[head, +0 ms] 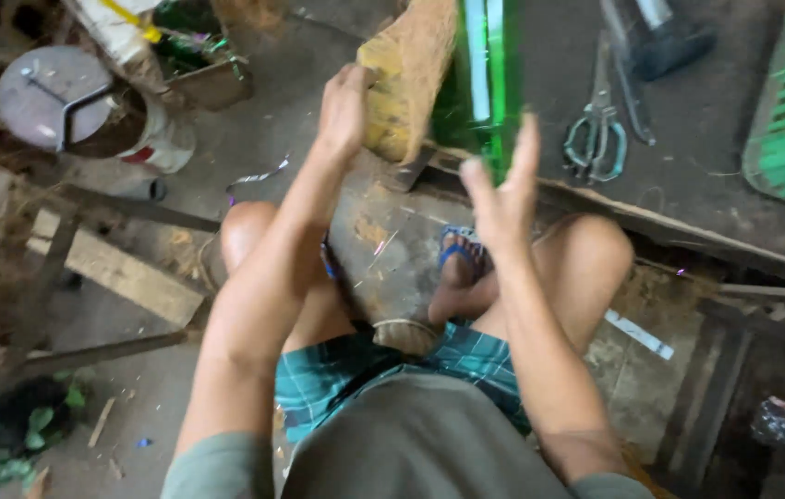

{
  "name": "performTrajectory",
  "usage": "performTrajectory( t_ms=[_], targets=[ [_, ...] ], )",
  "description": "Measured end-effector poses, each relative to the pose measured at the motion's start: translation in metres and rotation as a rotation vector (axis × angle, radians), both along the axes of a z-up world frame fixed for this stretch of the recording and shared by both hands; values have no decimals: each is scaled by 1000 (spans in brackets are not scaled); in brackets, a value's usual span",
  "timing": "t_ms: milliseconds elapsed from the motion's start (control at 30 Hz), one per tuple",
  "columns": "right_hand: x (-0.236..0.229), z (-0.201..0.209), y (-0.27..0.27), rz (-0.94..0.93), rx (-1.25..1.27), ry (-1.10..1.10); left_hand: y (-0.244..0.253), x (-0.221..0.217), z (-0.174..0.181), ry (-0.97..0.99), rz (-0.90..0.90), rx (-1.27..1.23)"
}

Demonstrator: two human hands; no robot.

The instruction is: The person sprays a coconut husk with a spray gun, then uses a hair dryer to dry it. They then sit and repeatedly rub the husk with a green glass bottle to remove loose fibers.

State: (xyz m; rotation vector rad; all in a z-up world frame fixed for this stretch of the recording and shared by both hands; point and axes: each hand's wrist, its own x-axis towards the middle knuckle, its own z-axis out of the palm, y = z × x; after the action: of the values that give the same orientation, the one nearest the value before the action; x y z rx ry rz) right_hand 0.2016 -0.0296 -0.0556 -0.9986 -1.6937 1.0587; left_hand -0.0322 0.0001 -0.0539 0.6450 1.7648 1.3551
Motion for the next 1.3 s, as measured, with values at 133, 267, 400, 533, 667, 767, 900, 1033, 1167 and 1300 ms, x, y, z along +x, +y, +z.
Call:
performTrajectory(
  t_ms=[133,267,400,533,667,767,900,1033,1167,1300],
  targets=[
    [6,14,-19,-11,114,-194,-9,25,4,-379,203,116],
    [25,15,-31,165,-91,186,-40,51,23,-791,221,224],
    [56,24,-14,280,-340,583,-67,63,47,-859,-23,387],
    [88,37,5,254,-276,563,-78,73,1,-1062,-93,361],
    [76,78,-7,207,-84,384,-85,82,-35,-1235,-131,324],
    [69,91,-18,116,308,-125,-91,85,-31,-1204,-183,366],
    [63,79,-10,62,558,-311,-105,88,-25,-1158,-253,419],
    [67,57,8,130,-93,314,-114,81,-19,-1081,-341,506],
    [89,69,15,51,-28,312,-131,73,-14,-993,-422,598],
    [89,128,1,67,-10,300,-124,67,-8,-946,-487,646]
  ],
)
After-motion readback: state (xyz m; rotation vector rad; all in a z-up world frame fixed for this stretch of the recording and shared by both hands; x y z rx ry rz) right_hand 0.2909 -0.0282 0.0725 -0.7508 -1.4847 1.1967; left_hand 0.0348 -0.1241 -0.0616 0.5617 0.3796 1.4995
